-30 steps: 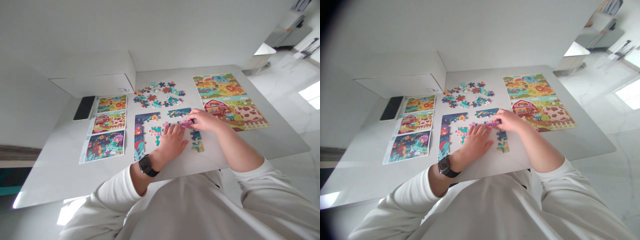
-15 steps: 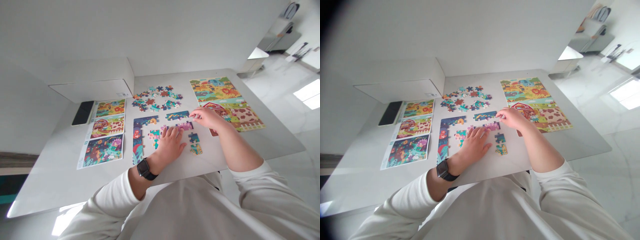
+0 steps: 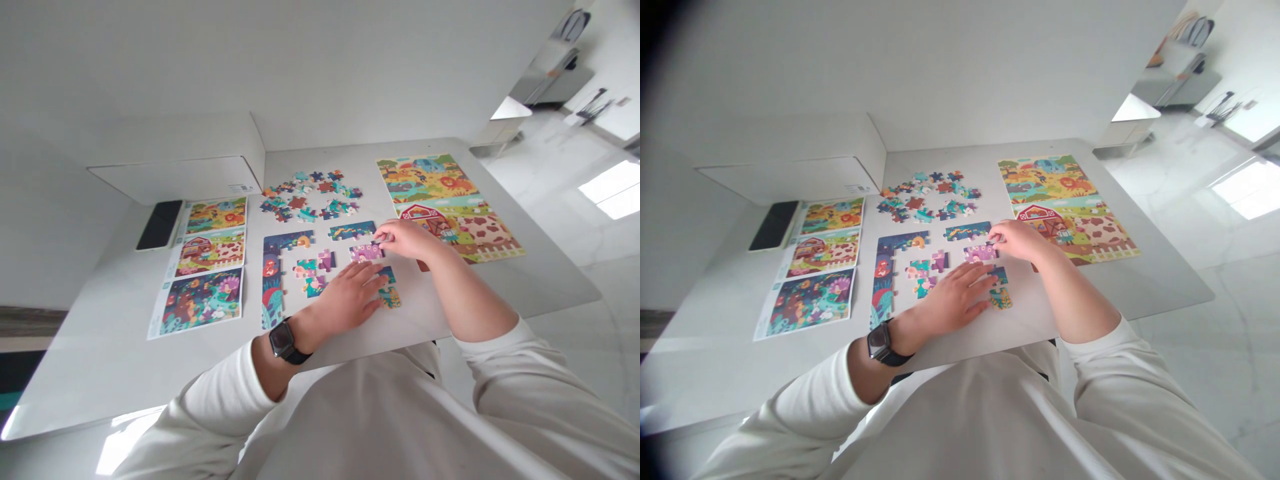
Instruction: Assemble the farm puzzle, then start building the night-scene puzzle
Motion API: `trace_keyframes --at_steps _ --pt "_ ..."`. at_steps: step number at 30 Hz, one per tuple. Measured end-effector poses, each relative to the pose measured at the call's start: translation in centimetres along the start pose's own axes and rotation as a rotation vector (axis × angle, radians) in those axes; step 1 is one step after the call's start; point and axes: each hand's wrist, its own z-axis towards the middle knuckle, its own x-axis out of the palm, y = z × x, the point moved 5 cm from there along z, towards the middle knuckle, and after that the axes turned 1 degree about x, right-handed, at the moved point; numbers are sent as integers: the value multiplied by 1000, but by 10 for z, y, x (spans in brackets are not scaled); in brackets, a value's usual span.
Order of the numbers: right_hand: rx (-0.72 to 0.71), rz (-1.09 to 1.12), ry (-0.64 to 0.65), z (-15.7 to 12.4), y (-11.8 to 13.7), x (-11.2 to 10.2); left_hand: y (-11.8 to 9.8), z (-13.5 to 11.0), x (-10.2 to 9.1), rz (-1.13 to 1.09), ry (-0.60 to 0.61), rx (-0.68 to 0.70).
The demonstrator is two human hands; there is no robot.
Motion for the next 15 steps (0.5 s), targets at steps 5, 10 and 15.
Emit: trace_keyframes --at_steps 5,10,15 --pt "-6 51 36 1 6 2 -14 -3 9 -60 145 146" --pt "-42 96 23 1 6 5 -18 -4 11 -18 164 154" --pt "-38 87 -13 1 6 3 -21 -4 7 -3 113 163"
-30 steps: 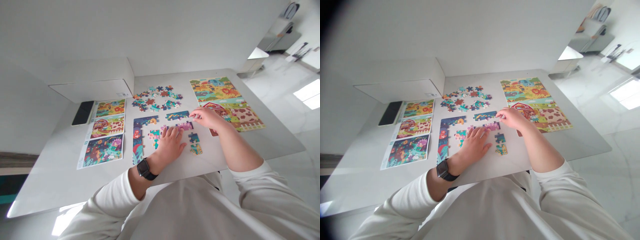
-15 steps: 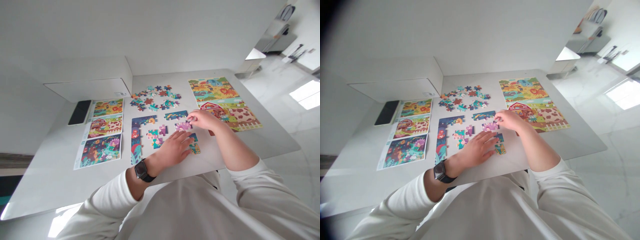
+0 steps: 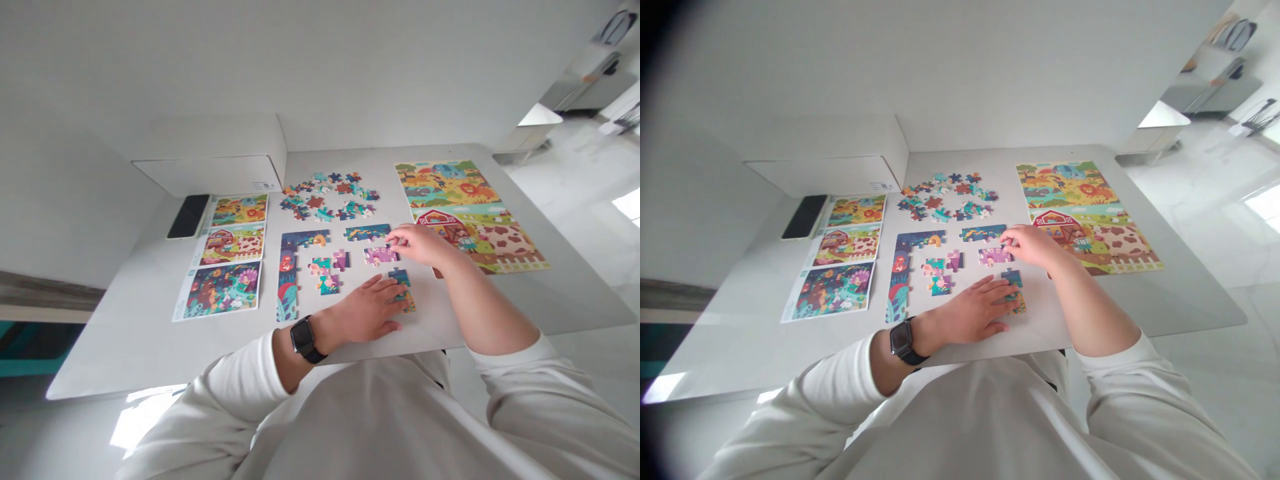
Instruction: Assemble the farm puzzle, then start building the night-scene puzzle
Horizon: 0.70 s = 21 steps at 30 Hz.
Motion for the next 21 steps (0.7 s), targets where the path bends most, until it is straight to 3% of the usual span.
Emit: trace_keyframes --at_steps 7,14,18,21 --pt "-1 -6 -29 0 8 -2 6 3 -10 -47 -207 -6" --pt "-22 -21 -63 -1 14 3 -1 3 -14 16 -182 21" --pt "-30 -17 -43 -1 13 6 4 4 -20 37 -143 -109" --pt "-27 -22 -25 -1 14 6 22 -1 -37 17 -188 -258"
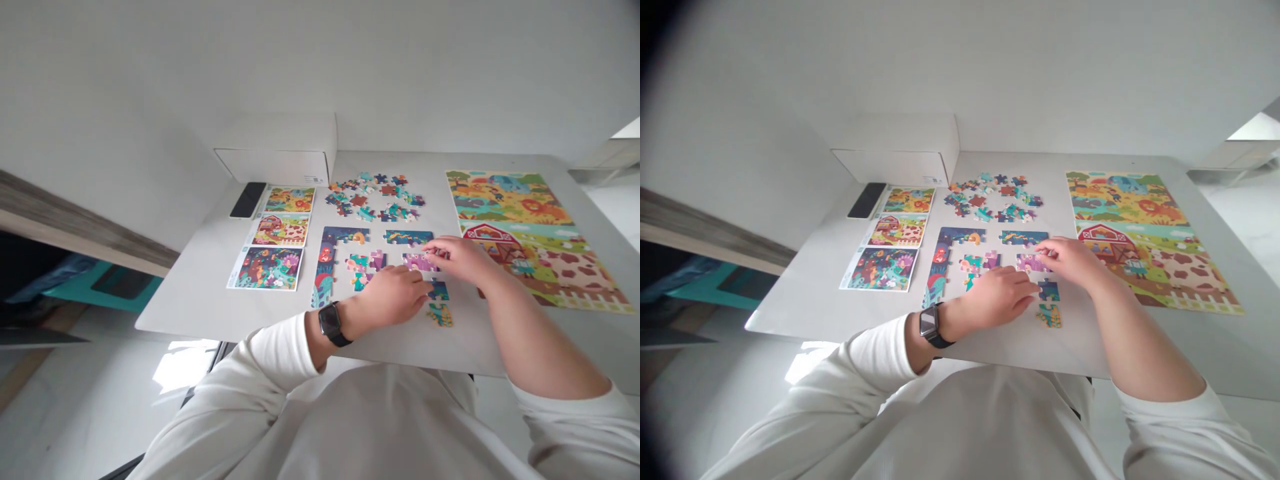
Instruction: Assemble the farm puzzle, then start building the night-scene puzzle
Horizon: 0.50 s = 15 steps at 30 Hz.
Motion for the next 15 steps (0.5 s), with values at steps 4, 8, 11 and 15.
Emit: trace_keyframes --at_steps 4,8,11,15 --pt "2 -12 -5 1 -2 -1 49 -6 -44 -54 -177 -255" --pt "20 -14 -66 1 -5 -3 102 -25 -85 -47 -382 -422" --pt "17 -26 -64 2 -5 -3 128 -35 -90 -7 -396 -504" --pt "49 -40 -58 3 -6 -4 135 -32 -68 34 -203 -527"
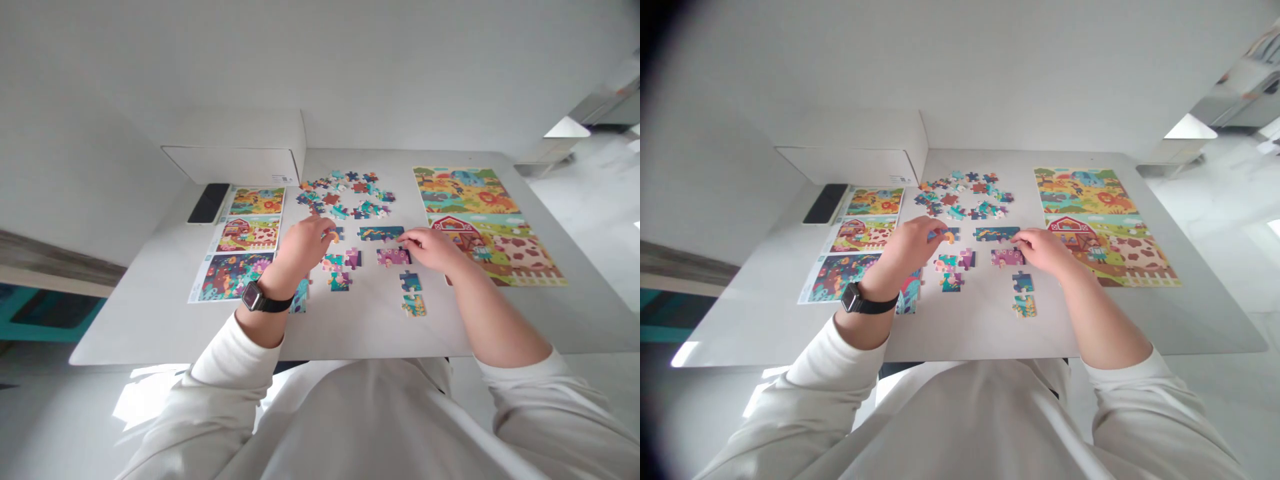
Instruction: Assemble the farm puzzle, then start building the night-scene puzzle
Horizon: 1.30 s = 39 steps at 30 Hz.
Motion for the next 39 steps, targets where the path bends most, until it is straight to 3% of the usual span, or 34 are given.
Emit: trace_keyframes --at_steps 9,13,22,30,39 --pt "6 -39 -13 0 2 -2 -23 -14 38 178 290 112" --pt "-8 -33 -11 0 4 -2 -25 -16 44 219 336 142" --pt "-13 -11 0 -1 7 -3 -31 -15 40 205 274 203" --pt "15 60 1 -2 9 0 -42 -16 33 133 133 273" --pt "141 687 273 -10 40 25 -62 -24 33 77 85 357"
